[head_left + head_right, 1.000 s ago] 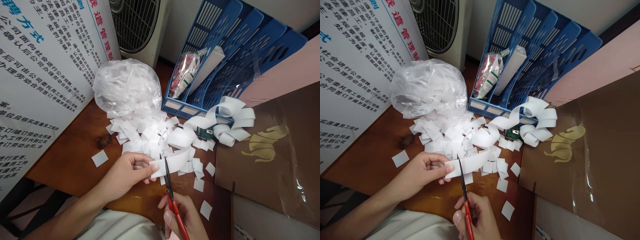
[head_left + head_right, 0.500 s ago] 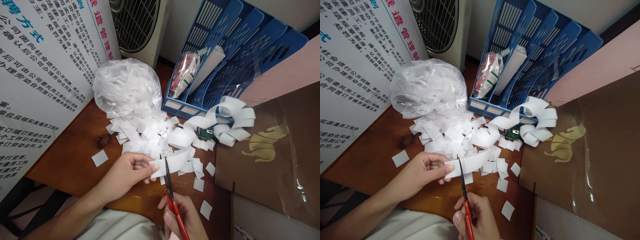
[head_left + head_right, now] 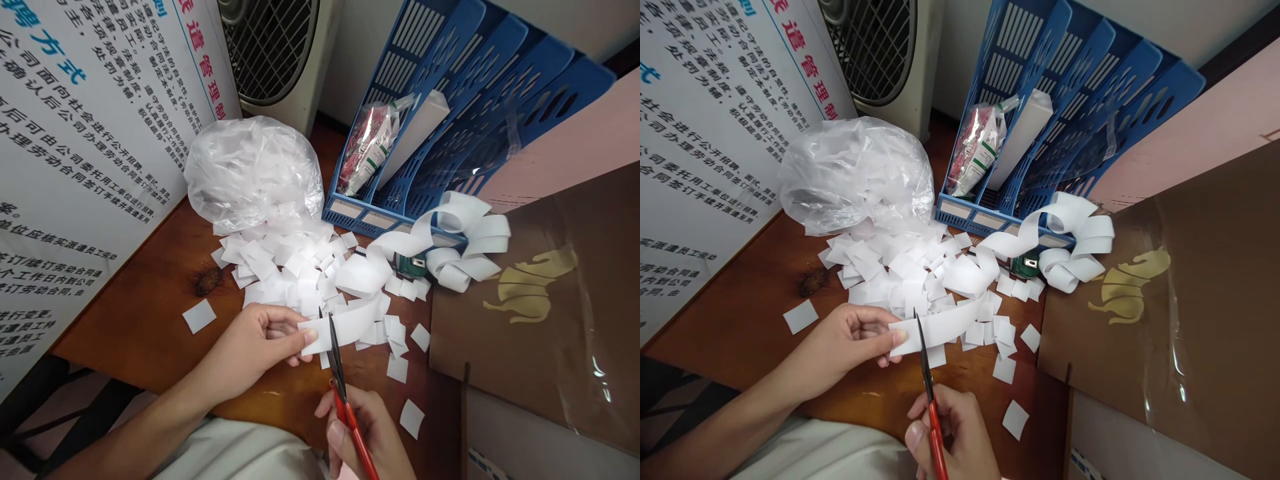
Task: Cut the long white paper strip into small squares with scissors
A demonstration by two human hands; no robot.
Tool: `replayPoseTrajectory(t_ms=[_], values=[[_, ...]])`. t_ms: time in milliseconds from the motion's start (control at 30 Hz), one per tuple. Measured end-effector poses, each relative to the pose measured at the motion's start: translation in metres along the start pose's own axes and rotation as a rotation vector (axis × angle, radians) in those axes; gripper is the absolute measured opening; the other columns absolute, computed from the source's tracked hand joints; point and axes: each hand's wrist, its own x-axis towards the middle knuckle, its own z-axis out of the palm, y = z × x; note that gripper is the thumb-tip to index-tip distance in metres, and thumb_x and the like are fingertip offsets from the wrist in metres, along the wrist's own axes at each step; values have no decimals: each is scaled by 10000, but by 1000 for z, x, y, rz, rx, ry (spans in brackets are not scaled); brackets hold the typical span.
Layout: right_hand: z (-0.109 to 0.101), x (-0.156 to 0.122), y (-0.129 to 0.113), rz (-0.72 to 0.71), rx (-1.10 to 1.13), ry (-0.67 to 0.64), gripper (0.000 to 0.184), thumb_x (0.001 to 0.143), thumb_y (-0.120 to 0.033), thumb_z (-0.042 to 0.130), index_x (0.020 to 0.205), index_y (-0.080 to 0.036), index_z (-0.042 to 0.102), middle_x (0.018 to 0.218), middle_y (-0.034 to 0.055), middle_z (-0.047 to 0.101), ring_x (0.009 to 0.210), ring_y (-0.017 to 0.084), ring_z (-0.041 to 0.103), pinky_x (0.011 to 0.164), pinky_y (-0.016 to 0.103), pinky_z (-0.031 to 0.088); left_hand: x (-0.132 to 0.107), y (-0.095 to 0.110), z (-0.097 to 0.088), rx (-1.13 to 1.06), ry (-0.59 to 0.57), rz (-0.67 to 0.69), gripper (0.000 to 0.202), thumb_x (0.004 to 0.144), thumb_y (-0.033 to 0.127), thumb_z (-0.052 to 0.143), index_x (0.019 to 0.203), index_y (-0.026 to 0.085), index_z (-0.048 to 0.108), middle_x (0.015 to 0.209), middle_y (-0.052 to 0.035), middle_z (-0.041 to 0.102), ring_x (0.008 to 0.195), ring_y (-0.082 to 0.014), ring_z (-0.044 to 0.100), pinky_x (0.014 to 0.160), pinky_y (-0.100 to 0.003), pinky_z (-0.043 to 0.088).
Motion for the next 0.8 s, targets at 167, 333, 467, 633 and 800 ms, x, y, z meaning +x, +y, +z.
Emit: replayPoseTrajectory(t_ms=[167,333,467,633,800], values=[[0,0,1,-10,10,2,748,748,-796,623,985,-89,565,619,-37,481,492,49,512,521,165,386,1,0,0,3,-7,10,173,806,220,800,968,161,812,732,-28,776,634,-122,639,641,-192,515],[0,2,2,-5,17,-14,750,741,-794,633,977,-86,558,605,-47,471,476,41,504,512,154,376,1,-1,-1,4,-19,15,173,811,221,796,974,166,816,740,-27,778,643,-119,644,640,-183,514],[0,2,2,-9,29,-8,739,749,-790,629,974,-91,555,608,-48,467,476,40,505,495,149,375,0,-1,-1,8,-15,9,181,810,224,797,981,169,815,739,-26,779,639,-115,643,640,-179,511],[4,1,-2,7,71,4,750,703,-805,662,933,-101,550,662,-41,491,459,18,487,472,142,370,1,0,0,11,-8,6,179,794,246,812,953,163,817,731,-34,777,634,-125,646,637,-193,517],[8,0,-5,42,135,4,761,644,-814,703,875,-108,539,597,-55,472,456,17,476,476,138,374,2,0,0,-14,-7,7,172,781,246,823,931,162,820,722,-32,777,627,-125,649,631,-192,525]])
